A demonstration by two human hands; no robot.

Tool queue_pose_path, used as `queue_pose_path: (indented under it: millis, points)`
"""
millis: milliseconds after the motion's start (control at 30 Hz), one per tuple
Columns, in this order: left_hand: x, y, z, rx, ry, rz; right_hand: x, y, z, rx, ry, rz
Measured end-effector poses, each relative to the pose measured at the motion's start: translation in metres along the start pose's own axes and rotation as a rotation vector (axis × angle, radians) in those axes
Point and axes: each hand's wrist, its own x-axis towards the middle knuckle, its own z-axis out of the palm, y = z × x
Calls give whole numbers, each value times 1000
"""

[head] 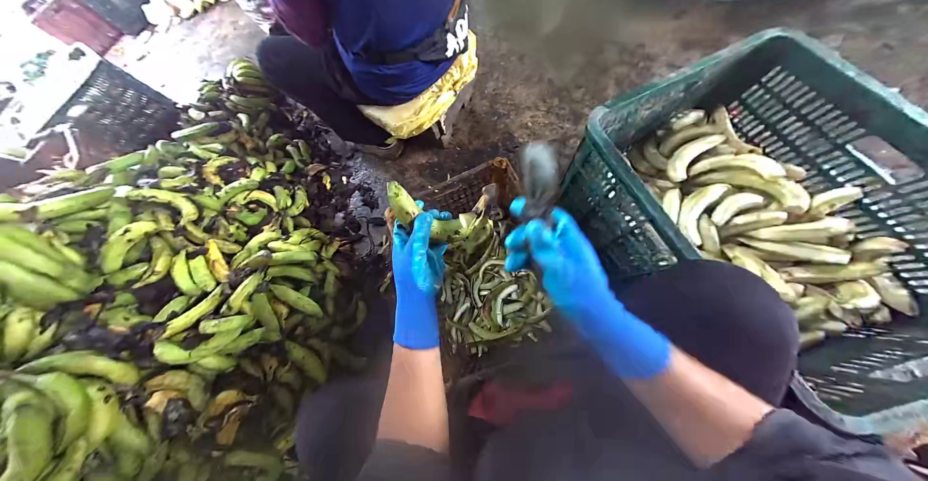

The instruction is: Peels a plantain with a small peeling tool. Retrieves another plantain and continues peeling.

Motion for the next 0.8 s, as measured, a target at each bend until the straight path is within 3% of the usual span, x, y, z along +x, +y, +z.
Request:
queue_pose_path:
  millis: [100, 233, 300, 333, 400, 467, 533, 600, 667, 700, 800]
  points:
    - [-35, 17, 13, 112, 75, 268, -28, 28, 26, -196, -41, 10]
    - [-57, 17, 11, 265, 40, 485, -43, -34, 35, 31, -166, -555]
    - [-61, 15, 12, 287, 58, 524, -44, -46, 34, -13, -186, -630]
    - [-64, 16, 10, 278, 49, 536, -44, -31, 30, -107, -195, -523]
    - [-70, 22, 5, 191, 53, 503, -48, 15, 21, -291, -336, -4]
    - [-69, 39, 1, 2, 26, 349, -48, 34, 19, -370, -488, 448]
    - [-63, 55, -10, -94, -14, 131, -49, 16, 15, -334, -526, 574]
    - [-53, 64, -17, -143, -95, 0, -31, -14, 1, -238, -563, 410]
    - [-41, 71, -15, -213, -233, -30, 11, -35, -13, -207, -574, 100]
    - [-35, 75, -11, -235, -302, -51, 34, -44, -17, -275, -546, -68]
    - [-23, 77, 0, -230, -429, -65, 83, -56, -14, -825, -296, -612]
